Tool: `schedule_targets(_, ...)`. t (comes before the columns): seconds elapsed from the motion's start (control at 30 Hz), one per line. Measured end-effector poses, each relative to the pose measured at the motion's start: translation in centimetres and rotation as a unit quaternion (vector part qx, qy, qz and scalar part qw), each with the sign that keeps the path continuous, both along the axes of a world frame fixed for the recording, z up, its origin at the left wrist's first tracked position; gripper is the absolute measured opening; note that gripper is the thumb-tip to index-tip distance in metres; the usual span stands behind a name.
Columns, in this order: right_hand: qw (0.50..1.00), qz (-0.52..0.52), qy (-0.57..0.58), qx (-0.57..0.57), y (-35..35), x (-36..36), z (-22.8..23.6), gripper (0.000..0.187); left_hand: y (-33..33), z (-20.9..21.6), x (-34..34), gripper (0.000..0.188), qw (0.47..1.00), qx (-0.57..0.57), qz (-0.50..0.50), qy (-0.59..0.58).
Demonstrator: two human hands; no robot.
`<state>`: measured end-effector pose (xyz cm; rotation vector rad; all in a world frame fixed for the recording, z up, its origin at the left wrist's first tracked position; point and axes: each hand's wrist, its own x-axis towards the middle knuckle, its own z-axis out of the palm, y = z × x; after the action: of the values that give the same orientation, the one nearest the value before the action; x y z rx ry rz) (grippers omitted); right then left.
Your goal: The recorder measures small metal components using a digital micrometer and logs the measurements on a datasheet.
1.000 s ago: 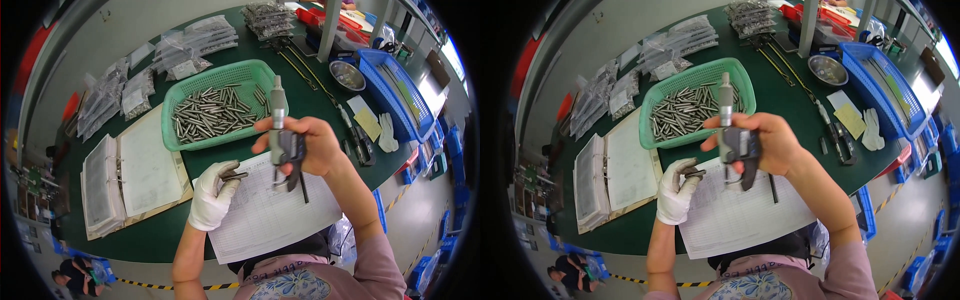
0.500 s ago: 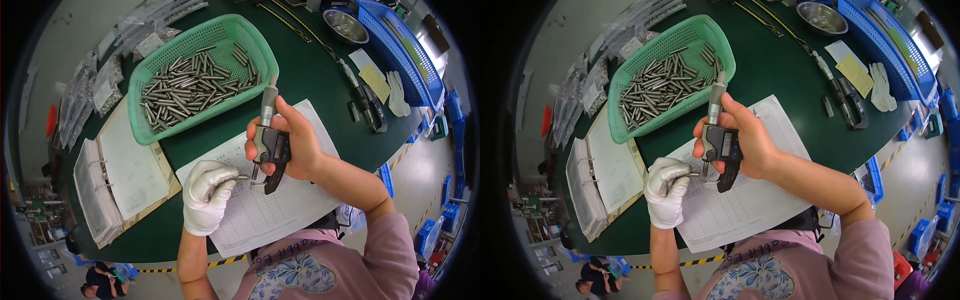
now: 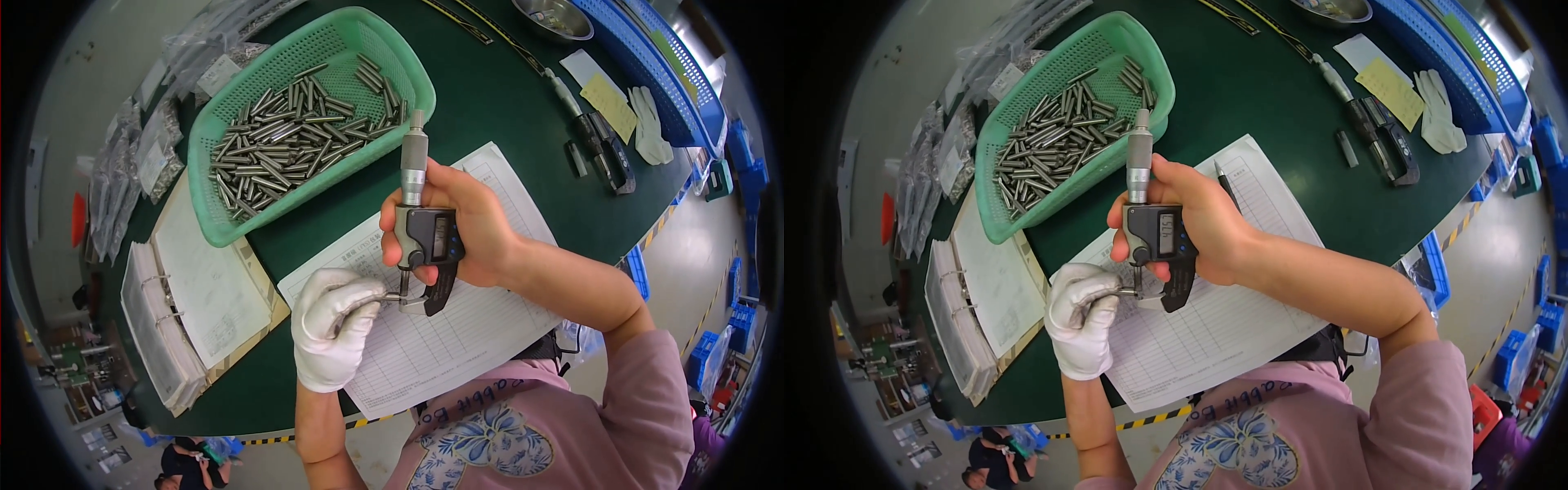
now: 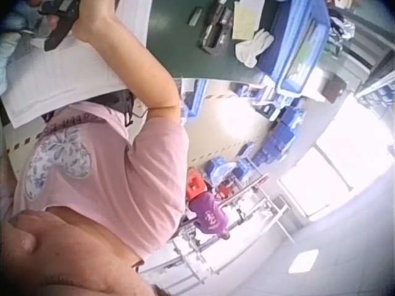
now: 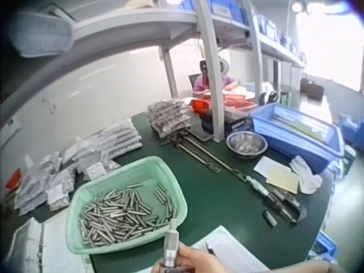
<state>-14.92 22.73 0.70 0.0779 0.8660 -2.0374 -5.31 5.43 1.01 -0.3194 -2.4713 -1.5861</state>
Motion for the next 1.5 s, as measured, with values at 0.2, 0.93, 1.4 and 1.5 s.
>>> schedule_targets(0.2, 1.000, 0.011, 0.004, -0.025, 0.16, 0.06, -0.08, 0.059, 0.07, -0.05, 0.00, 0.019, 1.000, 0.014, -0.001, -0.008)
schedule_targets(0.93, 0.999, 0.013, 0.040, 0.014, -0.06, -0.06, 0.31, 0.066, 0.24, -0.22, 0.30, 0.016, 0.997, 0.058, -0.019, -0.037)
schedule_targets(1.4, 1.000, 0.003, 0.015, 0.021, -0.05, 0.17, 0.32, 0.066, 0.37, -0.41, 0.30, 0.016, 0.997, 0.060, -0.021, -0.041)
schedule_targets(1.5, 1.000, 0.011, 0.021, 0.015, -0.09, 0.26, 0.36, 0.067, 0.11, -0.70, 0.45, 0.020, 0.993, 0.087, -0.024, -0.075)
